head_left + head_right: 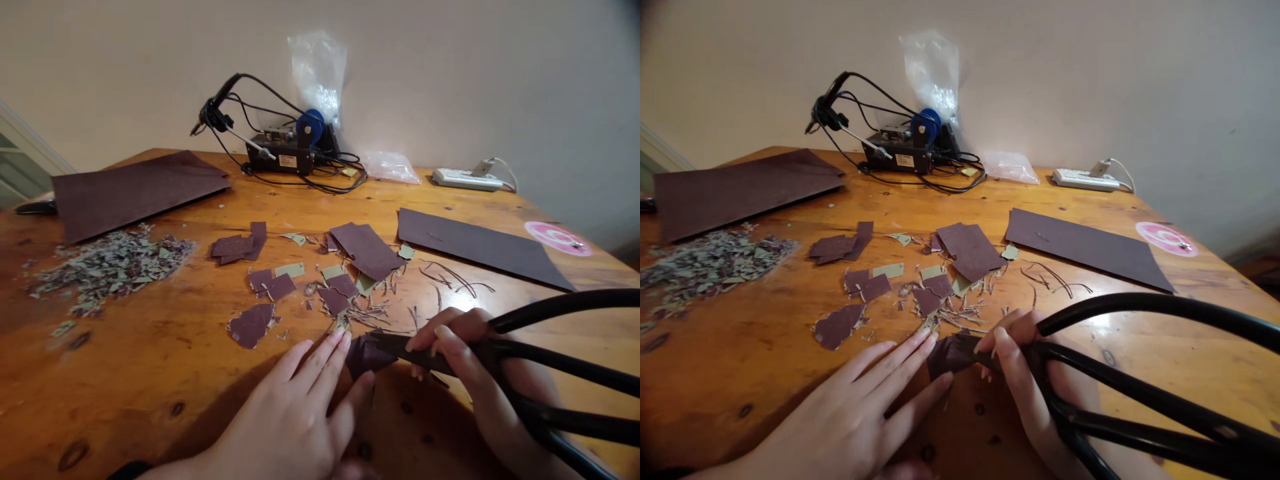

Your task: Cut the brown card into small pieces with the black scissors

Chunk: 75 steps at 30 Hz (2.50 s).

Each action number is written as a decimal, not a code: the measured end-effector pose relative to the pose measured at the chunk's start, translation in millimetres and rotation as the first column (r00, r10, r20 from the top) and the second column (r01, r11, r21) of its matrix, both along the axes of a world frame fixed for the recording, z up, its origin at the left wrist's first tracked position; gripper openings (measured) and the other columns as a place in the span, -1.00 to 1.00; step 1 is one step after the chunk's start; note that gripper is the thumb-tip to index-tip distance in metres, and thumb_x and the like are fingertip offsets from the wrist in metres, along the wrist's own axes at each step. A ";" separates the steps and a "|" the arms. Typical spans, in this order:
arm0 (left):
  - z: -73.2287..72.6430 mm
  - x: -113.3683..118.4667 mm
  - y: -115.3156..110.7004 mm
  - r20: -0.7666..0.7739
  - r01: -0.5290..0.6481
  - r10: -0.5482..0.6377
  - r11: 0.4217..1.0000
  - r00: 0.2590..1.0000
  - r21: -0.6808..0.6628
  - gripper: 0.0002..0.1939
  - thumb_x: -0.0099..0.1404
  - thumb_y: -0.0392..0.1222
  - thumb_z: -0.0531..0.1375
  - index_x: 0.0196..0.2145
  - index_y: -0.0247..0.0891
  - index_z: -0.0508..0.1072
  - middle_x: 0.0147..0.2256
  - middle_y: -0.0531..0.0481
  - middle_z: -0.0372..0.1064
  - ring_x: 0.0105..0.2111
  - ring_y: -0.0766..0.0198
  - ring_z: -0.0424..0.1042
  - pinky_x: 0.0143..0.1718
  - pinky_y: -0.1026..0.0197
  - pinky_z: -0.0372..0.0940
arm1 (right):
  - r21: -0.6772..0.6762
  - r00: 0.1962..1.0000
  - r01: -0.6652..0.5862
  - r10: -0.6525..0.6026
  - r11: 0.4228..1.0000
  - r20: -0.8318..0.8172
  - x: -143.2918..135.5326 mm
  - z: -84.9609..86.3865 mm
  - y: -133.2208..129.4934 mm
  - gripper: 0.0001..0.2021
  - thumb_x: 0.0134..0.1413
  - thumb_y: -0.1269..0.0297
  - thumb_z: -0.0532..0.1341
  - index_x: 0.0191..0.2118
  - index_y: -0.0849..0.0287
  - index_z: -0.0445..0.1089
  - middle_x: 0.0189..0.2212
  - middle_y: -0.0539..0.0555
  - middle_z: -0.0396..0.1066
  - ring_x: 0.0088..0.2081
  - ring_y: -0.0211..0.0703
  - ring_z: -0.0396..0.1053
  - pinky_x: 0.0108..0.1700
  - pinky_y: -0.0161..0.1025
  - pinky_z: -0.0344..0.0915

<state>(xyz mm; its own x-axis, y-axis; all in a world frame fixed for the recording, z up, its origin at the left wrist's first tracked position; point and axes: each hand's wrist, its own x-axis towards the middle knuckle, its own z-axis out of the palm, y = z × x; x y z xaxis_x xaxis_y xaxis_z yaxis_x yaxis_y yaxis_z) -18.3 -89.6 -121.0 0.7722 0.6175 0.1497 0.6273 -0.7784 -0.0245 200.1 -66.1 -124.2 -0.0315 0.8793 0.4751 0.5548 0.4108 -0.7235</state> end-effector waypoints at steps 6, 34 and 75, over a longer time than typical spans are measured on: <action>-1.3 0.8 0.0 0.020 0.004 -0.005 0.999 1.000 0.050 -0.46 0.33 0.17 0.02 0.09 -0.24 0.36 0.07 -0.24 0.34 0.10 0.02 0.28 0.04 0.07 0.15 | 0.000 0.995 -0.098 0.098 0.995 -0.021 4.3 -0.3 1.5 -0.83 0.18 0.26 0.10 -0.42 -0.01 0.35 -0.53 -0.07 0.39 -0.56 -0.20 0.39 -0.50 -0.27 0.36; -0.3 1.8 -0.4 0.012 -0.028 0.029 0.999 1.000 -0.038 -0.45 0.35 0.15 0.00 0.12 -0.24 0.33 0.08 -0.27 0.32 0.10 0.01 0.29 0.03 0.07 0.21 | 0.048 0.993 -0.110 0.108 0.993 0.049 -5.1 3.5 2.3 -0.82 0.19 0.31 0.07 -0.39 -0.04 0.34 -0.56 -0.07 0.41 -0.57 -0.21 0.39 -0.56 -0.31 0.35; 3.7 4.8 7.1 0.036 0.002 -0.001 1.000 0.999 -0.031 -0.44 0.36 0.18 -0.04 0.09 -0.27 0.36 0.10 -0.22 0.31 0.10 0.04 0.28 0.02 0.06 0.20 | -0.001 0.993 -0.119 0.119 0.993 -0.022 7.5 -3.2 0.4 -0.85 0.15 0.28 0.11 -0.38 -0.05 0.40 -0.54 0.00 0.41 -0.58 -0.11 0.39 -0.58 -0.19 0.38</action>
<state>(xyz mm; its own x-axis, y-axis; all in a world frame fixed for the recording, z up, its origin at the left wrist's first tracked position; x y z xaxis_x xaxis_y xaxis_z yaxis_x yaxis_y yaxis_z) -13.5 -82.5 -117.2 0.7673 0.6213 0.1589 0.6264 -0.7792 0.0222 207.5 -65.7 -127.5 -0.1254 0.8710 0.4750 0.4861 0.4713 -0.7359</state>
